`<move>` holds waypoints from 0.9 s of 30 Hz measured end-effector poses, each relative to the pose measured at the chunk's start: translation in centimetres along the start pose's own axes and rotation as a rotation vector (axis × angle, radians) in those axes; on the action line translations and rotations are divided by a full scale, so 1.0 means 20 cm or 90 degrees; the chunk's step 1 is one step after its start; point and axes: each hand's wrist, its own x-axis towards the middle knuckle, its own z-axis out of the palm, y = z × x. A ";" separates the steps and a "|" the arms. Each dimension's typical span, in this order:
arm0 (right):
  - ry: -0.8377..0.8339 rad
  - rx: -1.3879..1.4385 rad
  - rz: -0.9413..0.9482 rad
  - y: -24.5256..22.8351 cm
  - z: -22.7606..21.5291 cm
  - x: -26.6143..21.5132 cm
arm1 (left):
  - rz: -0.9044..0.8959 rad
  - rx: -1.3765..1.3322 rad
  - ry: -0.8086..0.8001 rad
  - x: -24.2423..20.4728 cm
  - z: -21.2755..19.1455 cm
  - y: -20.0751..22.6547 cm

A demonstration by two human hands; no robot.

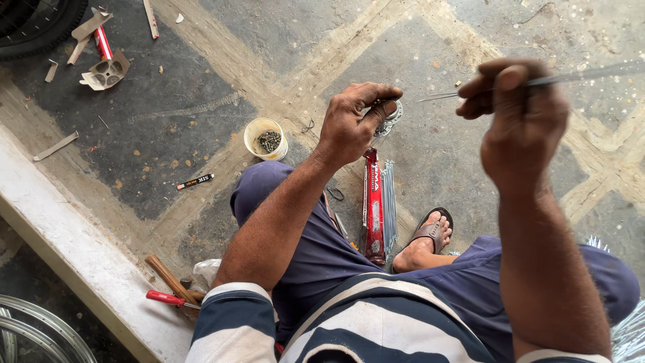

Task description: The person inserts metal spokes into a bicycle wheel hub, arranging them in a radial pattern. The person repeatedly picks up spokes, inserts them into the hub, and adjusts their positions while sitting on the floor.

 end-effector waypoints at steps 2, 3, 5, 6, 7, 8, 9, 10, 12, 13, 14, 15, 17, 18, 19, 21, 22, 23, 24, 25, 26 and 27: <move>0.009 0.032 -0.016 -0.02 -0.01 0.03 | 0.009 0.010 0.000 0.00 0.00 0.00; 0.002 0.034 -0.017 -0.02 -0.01 0.04 | 0.013 0.014 0.000 0.00 0.00 -0.01; -0.012 0.036 -0.012 -0.02 -0.01 0.05 | -0.001 0.016 -0.005 0.00 0.01 0.00; -0.020 0.037 -0.007 -0.01 0.00 0.06 | -0.008 0.017 -0.007 0.00 0.01 0.00; -0.023 0.038 -0.001 -0.01 0.01 0.06 | -0.007 0.017 -0.008 -0.01 0.01 0.00; -0.026 0.040 0.004 0.00 0.02 0.05 | -0.007 0.016 -0.009 -0.01 0.01 0.00; -0.024 0.042 0.007 0.00 0.02 0.05 | -0.005 0.016 -0.009 0.00 0.00 -0.01; -0.031 0.033 0.006 0.00 0.03 0.06 | 0.000 0.022 -0.010 0.00 0.00 -0.01; -0.050 0.005 0.001 -0.02 0.04 0.08 | 0.010 0.032 -0.013 0.00 0.00 -0.01; -0.061 -0.021 -0.003 -0.03 0.04 0.09 | 0.012 0.034 -0.013 0.00 0.00 -0.01; -0.072 -0.047 -0.007 -0.04 0.05 0.10 | 0.013 0.035 -0.014 0.00 0.00 -0.01; -0.082 -0.078 -0.007 -0.06 0.05 0.11 | 0.014 0.037 -0.014 -0.01 0.00 -0.01; -0.102 -0.113 -0.013 -0.08 0.08 0.12 | 0.004 0.034 -0.015 0.00 0.00 0.00; -0.112 -0.117 -0.020 -0.08 0.10 0.13 | 0.000 0.033 -0.015 0.00 0.00 0.00; -0.121 -0.121 -0.026 -0.08 0.11 0.14 | -0.007 0.020 -0.013 0.00 0.00 0.00; -0.114 -0.115 -0.029 -0.09 0.11 0.13 | -0.021 -0.007 -0.010 0.00 -0.01 0.01; -0.106 -0.104 -0.029 -0.09 0.10 0.13 | -0.015 -0.006 -0.009 0.00 -0.01 0.02; -0.099 -0.093 -0.030 -0.08 0.10 0.12 | -0.010 -0.005 -0.006 0.00 -0.01 0.02; -0.087 -0.073 -0.030 -0.08 0.09 0.12 | -0.005 -0.003 -0.004 0.00 -0.02 0.02; -0.082 -0.059 -0.029 -0.07 0.09 0.12 | -0.005 -0.002 -0.005 0.00 -0.02 0.02; -0.076 -0.044 -0.030 -0.07 0.09 0.11 | -0.006 -0.001 -0.006 0.00 -0.02 0.02; -0.076 -0.037 -0.030 -0.07 0.09 0.11 | -0.006 -0.001 -0.009 0.00 -0.02 0.02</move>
